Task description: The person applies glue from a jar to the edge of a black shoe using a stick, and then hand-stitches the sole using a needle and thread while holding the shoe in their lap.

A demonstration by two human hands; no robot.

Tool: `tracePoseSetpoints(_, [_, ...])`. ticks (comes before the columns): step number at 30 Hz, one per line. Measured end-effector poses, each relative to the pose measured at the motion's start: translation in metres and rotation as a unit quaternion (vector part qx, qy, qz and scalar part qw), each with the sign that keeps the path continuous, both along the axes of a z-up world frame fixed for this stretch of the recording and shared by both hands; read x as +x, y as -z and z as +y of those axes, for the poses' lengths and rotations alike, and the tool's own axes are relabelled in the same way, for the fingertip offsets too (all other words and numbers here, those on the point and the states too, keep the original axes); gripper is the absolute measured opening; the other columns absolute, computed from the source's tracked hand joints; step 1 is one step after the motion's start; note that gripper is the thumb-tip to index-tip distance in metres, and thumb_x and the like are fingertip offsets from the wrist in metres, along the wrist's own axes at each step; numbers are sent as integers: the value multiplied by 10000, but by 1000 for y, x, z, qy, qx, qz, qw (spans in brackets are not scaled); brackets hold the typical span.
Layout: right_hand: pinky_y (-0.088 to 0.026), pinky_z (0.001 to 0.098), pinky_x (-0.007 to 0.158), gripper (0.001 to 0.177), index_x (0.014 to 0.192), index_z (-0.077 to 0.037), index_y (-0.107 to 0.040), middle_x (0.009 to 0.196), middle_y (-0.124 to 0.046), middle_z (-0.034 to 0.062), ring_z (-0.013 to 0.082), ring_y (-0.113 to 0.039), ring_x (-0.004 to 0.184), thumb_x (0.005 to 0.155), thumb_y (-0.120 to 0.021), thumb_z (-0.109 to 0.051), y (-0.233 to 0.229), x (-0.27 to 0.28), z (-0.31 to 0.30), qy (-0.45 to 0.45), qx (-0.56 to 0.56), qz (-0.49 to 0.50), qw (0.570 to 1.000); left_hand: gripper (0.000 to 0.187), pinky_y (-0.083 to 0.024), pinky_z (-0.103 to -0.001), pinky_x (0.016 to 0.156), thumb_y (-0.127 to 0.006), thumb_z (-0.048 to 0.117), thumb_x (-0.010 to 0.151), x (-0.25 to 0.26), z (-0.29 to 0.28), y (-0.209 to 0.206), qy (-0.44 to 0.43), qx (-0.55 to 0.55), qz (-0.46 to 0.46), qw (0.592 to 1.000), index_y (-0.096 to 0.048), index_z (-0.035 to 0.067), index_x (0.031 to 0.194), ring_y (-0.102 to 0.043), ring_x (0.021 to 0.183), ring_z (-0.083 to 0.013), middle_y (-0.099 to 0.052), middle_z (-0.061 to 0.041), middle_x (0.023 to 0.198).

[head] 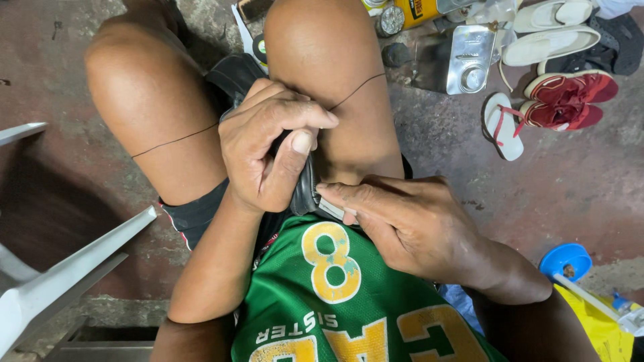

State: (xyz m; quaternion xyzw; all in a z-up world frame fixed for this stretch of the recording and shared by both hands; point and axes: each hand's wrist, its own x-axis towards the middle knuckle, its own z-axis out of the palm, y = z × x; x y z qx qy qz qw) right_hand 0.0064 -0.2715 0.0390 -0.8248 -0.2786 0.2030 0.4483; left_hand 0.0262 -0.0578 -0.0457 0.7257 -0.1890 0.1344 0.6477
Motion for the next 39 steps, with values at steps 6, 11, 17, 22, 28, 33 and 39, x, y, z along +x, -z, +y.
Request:
tracePoseSetpoints(6, [-610,267,676,236,1184,-33,-712,937,-768,71,129,-764,771,962,-655,22,18,12,-3,-14,48,18,999,149,-510,-330,865,-591,74,993,2,-1,2,19,22,-2,1000,-695,26,1089,-642,805,-252,-685,-115,903])
tracePoseSetpoints(11, [-599,260,647,205,1139,-54,-730,847,-756,34,98,-752,721,961,-660,19,34,14,0,-2,88,45,995,154,-517,-340,874,-579,65,999,3,1,6,23,18,1,1000,-699,29,1087,-637,799,-249,-684,-108,900])
tracePoseSetpoints(17, [-564,332,644,195,1085,-33,-738,823,-724,98,189,-713,701,904,-701,30,45,15,2,-33,67,-179,981,160,-528,-348,880,-564,89,1034,5,2,6,26,19,3,999,-697,22,1093,-626,786,-251,-641,-80,857])
tracePoseSetpoints(22, [-592,285,652,173,1054,-37,-750,832,-742,69,129,-741,697,908,-692,35,56,18,-5,2,104,-14,994,230,-505,-331,907,-554,212,1087,0,3,-7,-8,35,23,999,-676,43,1183,-633,905,-270,-630,-117,969])
tracePoseSetpoints(28, [-616,285,747,134,1065,-38,-731,965,-776,105,172,-786,837,937,-718,0,62,30,-22,-32,129,12,991,394,-461,-329,826,-789,272,894,-36,13,-33,-139,84,69,984,-597,-1,1103,-561,899,-275,-573,-163,992])
tracePoseSetpoints(33, [-588,251,600,145,1056,-24,-750,837,-770,77,110,-749,649,922,-710,14,63,34,-28,-42,123,87,988,281,-470,-222,672,-870,54,812,-60,14,-42,-30,75,272,959,-620,30,937,-564,718,-109,-602,-37,848])
tracePoseSetpoints(39, [-590,279,625,160,1060,-27,-746,827,-754,80,131,-742,667,926,-686,35,72,39,-26,-73,141,41,986,242,-516,-233,632,-829,58,829,-49,12,-41,45,62,349,934,-597,34,892,-583,692,-100,-595,-23,823])
